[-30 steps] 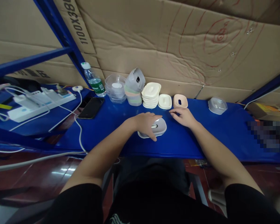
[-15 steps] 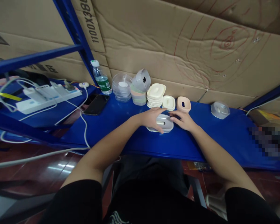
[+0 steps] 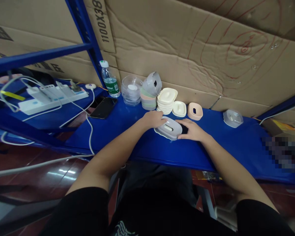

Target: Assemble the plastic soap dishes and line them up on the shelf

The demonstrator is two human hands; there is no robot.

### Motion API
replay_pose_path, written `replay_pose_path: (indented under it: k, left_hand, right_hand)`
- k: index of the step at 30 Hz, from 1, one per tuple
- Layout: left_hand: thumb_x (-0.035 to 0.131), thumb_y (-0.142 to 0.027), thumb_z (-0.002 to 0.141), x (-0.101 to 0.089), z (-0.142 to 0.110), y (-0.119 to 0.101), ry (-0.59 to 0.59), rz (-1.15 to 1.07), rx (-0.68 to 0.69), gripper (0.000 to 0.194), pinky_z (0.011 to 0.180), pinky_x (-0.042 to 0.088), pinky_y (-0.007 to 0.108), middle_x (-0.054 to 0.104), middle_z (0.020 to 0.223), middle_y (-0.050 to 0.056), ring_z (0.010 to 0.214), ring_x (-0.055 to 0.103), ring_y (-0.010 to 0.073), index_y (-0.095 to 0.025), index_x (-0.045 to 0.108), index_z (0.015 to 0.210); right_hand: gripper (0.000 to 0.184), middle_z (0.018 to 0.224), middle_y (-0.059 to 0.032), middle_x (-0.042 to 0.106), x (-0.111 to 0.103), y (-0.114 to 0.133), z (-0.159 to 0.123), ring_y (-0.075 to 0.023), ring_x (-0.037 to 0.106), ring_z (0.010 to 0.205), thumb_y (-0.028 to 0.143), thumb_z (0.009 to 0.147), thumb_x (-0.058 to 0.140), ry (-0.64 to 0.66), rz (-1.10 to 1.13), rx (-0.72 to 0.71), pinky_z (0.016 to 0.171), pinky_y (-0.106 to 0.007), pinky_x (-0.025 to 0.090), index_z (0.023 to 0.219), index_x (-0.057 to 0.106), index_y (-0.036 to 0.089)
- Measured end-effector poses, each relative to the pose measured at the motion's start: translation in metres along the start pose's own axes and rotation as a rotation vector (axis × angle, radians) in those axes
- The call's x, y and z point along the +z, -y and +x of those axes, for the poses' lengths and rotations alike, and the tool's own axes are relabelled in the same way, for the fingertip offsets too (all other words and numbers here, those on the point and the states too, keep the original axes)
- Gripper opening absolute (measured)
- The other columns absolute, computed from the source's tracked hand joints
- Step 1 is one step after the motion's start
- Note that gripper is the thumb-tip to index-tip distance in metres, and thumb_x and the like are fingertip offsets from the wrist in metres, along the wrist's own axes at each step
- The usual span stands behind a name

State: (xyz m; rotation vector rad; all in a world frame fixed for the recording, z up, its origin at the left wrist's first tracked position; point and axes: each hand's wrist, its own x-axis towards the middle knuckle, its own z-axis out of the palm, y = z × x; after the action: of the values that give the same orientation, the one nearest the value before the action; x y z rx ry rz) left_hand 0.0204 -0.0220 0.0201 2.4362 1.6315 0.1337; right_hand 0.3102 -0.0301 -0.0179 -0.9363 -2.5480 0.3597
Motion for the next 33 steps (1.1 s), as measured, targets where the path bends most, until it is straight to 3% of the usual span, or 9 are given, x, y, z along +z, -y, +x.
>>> replay_pose_path:
  k: [7, 13, 15, 18, 21, 23, 28, 30, 33]
  left_hand:
    - [0.045, -0.048, 0.103, 0.003, 0.005, 0.0, -0.022, -0.049, 0.002, 0.046, 0.096, 0.055, 0.041, 0.078, 0.125, 0.015, 0.117, 0.072, 0.0321, -0.019, 0.075, 0.122]
    - [0.054, -0.049, 0.101, 0.008, 0.006, -0.003, -0.13, -0.043, 0.052, 0.043, 0.099, 0.055, 0.042, 0.074, 0.131, 0.015, 0.12, 0.07, 0.0313, -0.018, 0.077, 0.119]
    - [0.057, -0.049, 0.101, 0.002, 0.005, -0.004, -0.224, -0.117, 0.047, 0.04, 0.097, 0.056, 0.041, 0.078, 0.12, 0.01, 0.114, 0.072, 0.029, -0.021, 0.076, 0.121]
    - [0.051, -0.048, 0.105, -0.013, 0.0, 0.0, -0.486, -0.194, -0.002, 0.039, 0.099, 0.056, 0.04, 0.079, 0.112, 0.008, 0.113, 0.071, 0.0269, -0.025, 0.074, 0.126]
    - [0.047, -0.046, 0.107, -0.028, -0.003, 0.015, -0.752, -0.168, -0.051, 0.043, 0.112, 0.05, 0.045, 0.068, 0.137, 0.013, 0.131, 0.062, 0.031, -0.025, 0.067, 0.138]
    - [0.054, -0.049, 0.103, -0.034, -0.003, 0.028, -0.829, -0.133, -0.084, 0.052, 0.12, 0.042, 0.051, 0.056, 0.154, 0.016, 0.143, 0.052, 0.0369, -0.025, 0.059, 0.15]
    - [0.06, -0.063, 0.098, -0.034, 0.004, 0.047, -0.819, -0.078, -0.068, 0.078, 0.125, 0.027, 0.065, 0.033, 0.174, 0.018, 0.16, 0.026, 0.0484, -0.027, 0.041, 0.164]
    - [0.057, -0.064, 0.099, -0.032, 0.006, 0.047, -0.783, -0.063, -0.044, 0.074, 0.125, 0.025, 0.066, 0.034, 0.174, 0.016, 0.163, 0.022, 0.0472, -0.03, 0.043, 0.163]
    - [0.053, -0.058, 0.101, -0.031, 0.007, 0.044, -0.741, -0.054, -0.045, 0.061, 0.126, 0.023, 0.065, 0.04, 0.172, 0.013, 0.161, 0.028, 0.0428, -0.032, 0.051, 0.157]
  right_hand:
    - [0.09, 0.151, -0.0197, 0.066, 0.002, 0.0, -0.003, -0.0392, 0.067, 0.132, 0.067, 0.091, 0.073, 0.006, -0.018, -0.01, 0.112, -0.061, 0.054, 0.165, 0.049, 0.021]
    - [0.083, 0.152, -0.0171, 0.066, 0.003, -0.005, -0.001, -0.0384, 0.066, 0.135, 0.064, 0.092, 0.074, 0.022, 0.001, -0.02, 0.114, -0.063, 0.053, 0.162, 0.053, 0.024]
    - [0.083, 0.152, -0.0167, 0.066, 0.003, -0.006, 0.0, -0.0386, 0.066, 0.135, 0.064, 0.092, 0.076, 0.023, 0.016, -0.012, 0.114, -0.063, 0.053, 0.161, 0.054, 0.025]
    - [0.083, 0.153, -0.0153, 0.066, 0.002, -0.007, -0.001, -0.039, 0.066, 0.137, 0.066, 0.09, 0.077, 0.018, 0.041, 0.004, 0.115, -0.064, 0.053, 0.159, 0.056, 0.026]
    - [0.083, 0.154, -0.0157, 0.065, 0.002, -0.009, -0.001, -0.0395, 0.066, 0.138, 0.067, 0.088, 0.079, 0.011, 0.056, 0.017, 0.116, -0.065, 0.052, 0.158, 0.058, 0.026]
    - [0.082, 0.154, -0.0156, 0.065, 0.003, -0.01, -0.002, -0.0394, 0.066, 0.137, 0.066, 0.089, 0.079, 0.003, 0.06, 0.026, 0.116, -0.066, 0.052, 0.158, 0.058, 0.027]
    - [0.081, 0.155, -0.0142, 0.065, 0.004, -0.012, -0.001, -0.0389, 0.066, 0.138, 0.065, 0.089, 0.08, -0.008, 0.066, 0.043, 0.117, -0.066, 0.052, 0.159, 0.057, 0.03]
    - [0.082, 0.155, -0.0145, 0.064, 0.004, -0.012, -0.001, -0.0392, 0.065, 0.139, 0.064, 0.089, 0.08, -0.002, 0.066, 0.049, 0.118, -0.066, 0.051, 0.159, 0.057, 0.029]
    - [0.081, 0.156, -0.0152, 0.064, 0.002, -0.01, -0.001, -0.0395, 0.064, 0.139, 0.064, 0.09, 0.079, 0.016, 0.062, 0.059, 0.117, -0.066, 0.051, 0.159, 0.057, 0.028]
